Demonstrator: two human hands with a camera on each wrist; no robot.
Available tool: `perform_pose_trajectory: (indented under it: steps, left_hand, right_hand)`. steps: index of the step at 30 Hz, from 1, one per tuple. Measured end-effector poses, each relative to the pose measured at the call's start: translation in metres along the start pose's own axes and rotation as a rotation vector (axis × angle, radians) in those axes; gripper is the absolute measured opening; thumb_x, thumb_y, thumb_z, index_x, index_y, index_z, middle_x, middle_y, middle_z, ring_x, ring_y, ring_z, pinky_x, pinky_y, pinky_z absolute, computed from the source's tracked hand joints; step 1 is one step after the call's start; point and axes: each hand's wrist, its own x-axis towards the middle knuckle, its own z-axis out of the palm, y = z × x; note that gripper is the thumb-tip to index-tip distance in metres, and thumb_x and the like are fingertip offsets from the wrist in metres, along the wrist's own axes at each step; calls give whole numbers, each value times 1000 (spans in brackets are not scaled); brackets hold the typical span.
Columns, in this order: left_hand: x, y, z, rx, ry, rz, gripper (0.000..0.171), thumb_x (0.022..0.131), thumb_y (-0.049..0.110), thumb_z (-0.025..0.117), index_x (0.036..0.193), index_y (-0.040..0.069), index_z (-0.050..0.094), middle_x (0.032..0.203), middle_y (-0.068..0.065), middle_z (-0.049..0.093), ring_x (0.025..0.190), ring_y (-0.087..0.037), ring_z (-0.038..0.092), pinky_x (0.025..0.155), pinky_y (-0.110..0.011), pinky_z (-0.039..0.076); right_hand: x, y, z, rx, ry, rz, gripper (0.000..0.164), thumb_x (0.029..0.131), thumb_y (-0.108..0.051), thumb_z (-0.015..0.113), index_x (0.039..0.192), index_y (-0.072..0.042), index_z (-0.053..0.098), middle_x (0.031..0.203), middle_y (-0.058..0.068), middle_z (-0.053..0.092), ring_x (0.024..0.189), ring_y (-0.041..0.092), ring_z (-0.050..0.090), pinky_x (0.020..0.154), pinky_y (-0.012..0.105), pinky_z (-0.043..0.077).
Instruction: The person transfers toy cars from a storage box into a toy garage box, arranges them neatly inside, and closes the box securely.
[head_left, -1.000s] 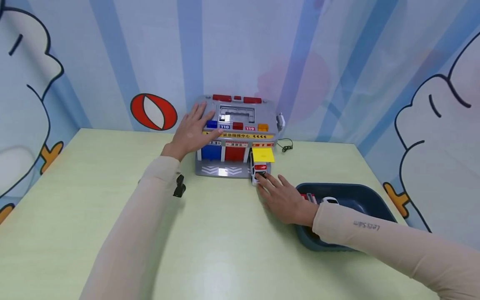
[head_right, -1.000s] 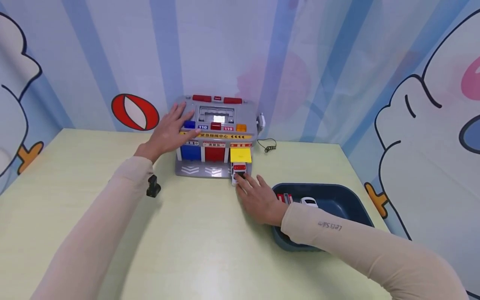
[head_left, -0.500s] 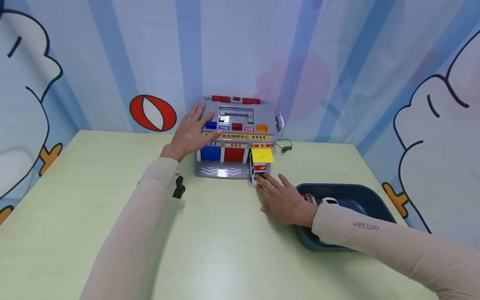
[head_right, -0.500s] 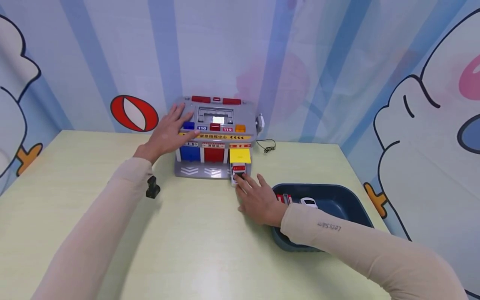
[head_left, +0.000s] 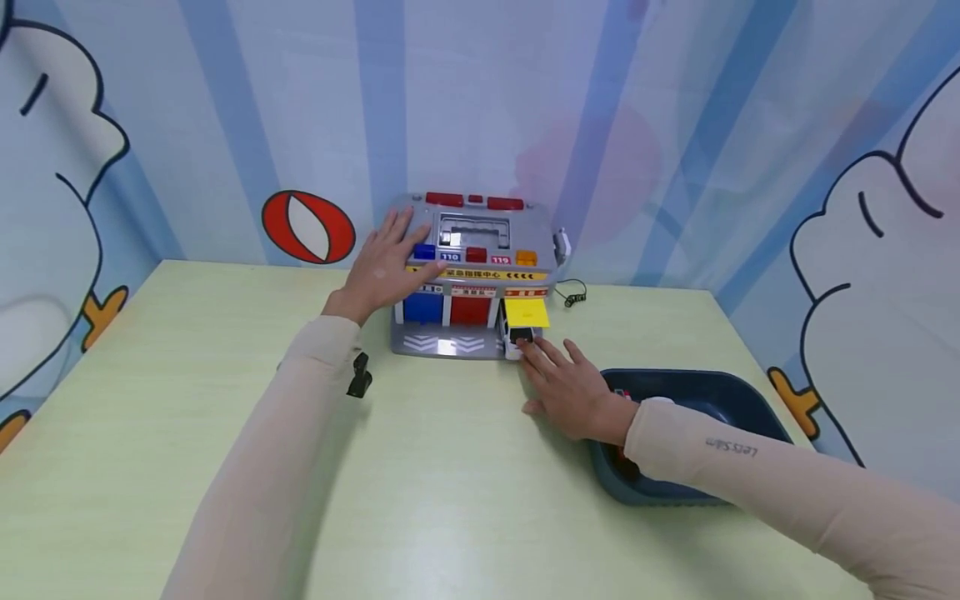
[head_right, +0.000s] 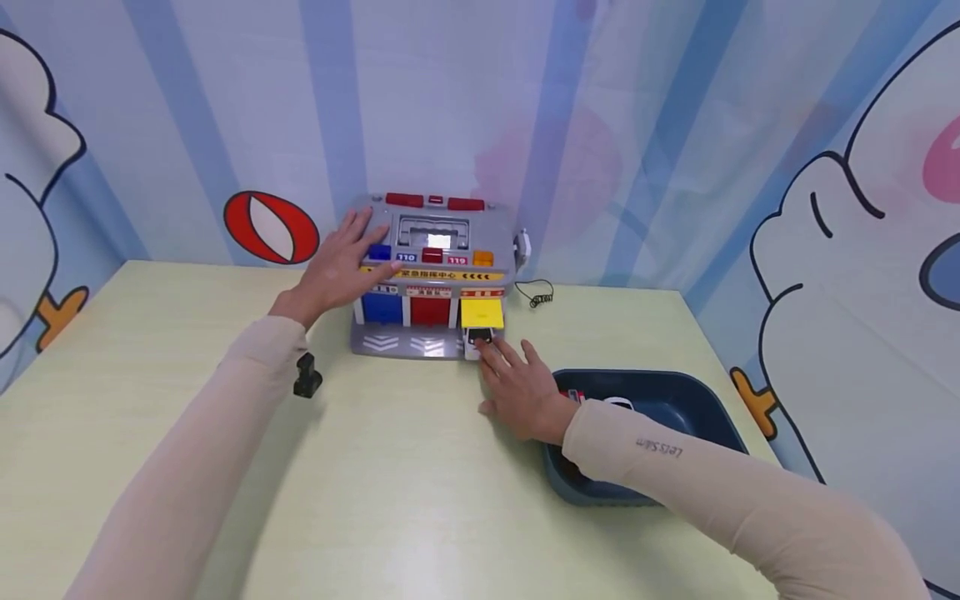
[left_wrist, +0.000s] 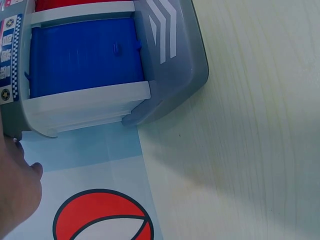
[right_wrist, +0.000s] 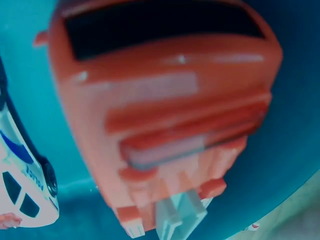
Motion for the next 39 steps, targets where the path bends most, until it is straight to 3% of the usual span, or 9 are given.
perform_pose_trajectory:
  steps: [17,31,39]
  left_hand:
    - [0,0,0,-12,-2,-2,81,95,63,46,160,22,22,171,-7,0,157,-29,-7,125,-59,5]
    - [0,-2,0,-15,-4,-1,81,94,63,45,160,22,22,171,-7,0,157,-29,-8,125,-59,6]
    - [0,0,0,-20,-15,-17,82,94,64,46,160,23,22,171,-5,-2,157,-28,-9,126,-58,4]
  right_hand:
    - [11,6,-6,1,5,49,74,102,-55,42,157,-9,30,169,7,17,153,35,23,122,61,22]
    - [20,7,-7,164,-19,116,79,100,-60,43,160,-12,23,170,6,14,153,41,18,120,67,18]
    - [25,11,-5,225,-8,143,78,99,-59,45,159,-13,25,168,9,21,153,44,16,117,70,20]
